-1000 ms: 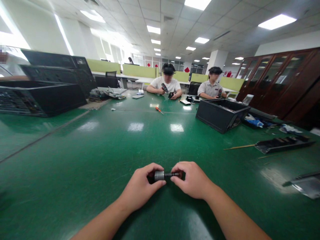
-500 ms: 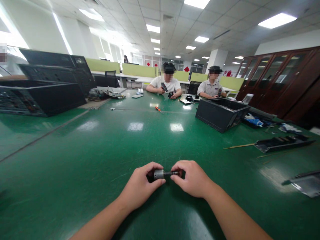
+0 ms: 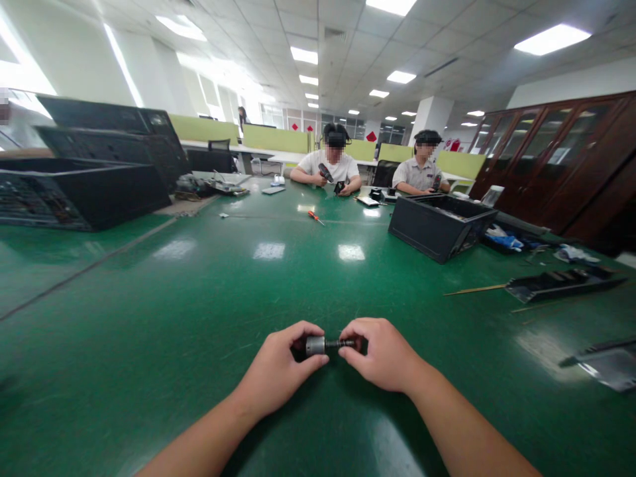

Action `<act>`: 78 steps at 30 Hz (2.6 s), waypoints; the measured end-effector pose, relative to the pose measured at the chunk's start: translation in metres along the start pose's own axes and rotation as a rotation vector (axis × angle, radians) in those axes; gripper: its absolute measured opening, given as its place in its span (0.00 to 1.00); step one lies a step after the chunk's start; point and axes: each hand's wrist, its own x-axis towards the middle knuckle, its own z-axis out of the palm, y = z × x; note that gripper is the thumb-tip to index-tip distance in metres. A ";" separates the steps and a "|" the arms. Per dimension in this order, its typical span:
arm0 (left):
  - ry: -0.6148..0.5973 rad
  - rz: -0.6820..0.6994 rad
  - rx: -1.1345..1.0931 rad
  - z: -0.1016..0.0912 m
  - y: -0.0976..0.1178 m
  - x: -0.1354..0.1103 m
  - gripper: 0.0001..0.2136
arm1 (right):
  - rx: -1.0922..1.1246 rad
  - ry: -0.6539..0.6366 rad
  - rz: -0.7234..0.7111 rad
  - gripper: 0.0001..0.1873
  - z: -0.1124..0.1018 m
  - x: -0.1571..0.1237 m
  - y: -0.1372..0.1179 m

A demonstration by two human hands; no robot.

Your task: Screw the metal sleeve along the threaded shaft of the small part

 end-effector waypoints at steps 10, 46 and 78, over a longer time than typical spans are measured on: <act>-0.010 0.003 0.003 0.001 -0.003 0.002 0.10 | -0.014 -0.015 0.007 0.04 0.001 -0.001 0.000; -0.002 0.000 0.016 0.000 0.001 0.002 0.10 | -0.028 -0.022 0.010 0.04 -0.003 0.000 -0.001; 0.023 -0.012 0.000 -0.001 -0.002 0.002 0.11 | -0.036 -0.004 0.022 0.04 -0.014 -0.001 0.006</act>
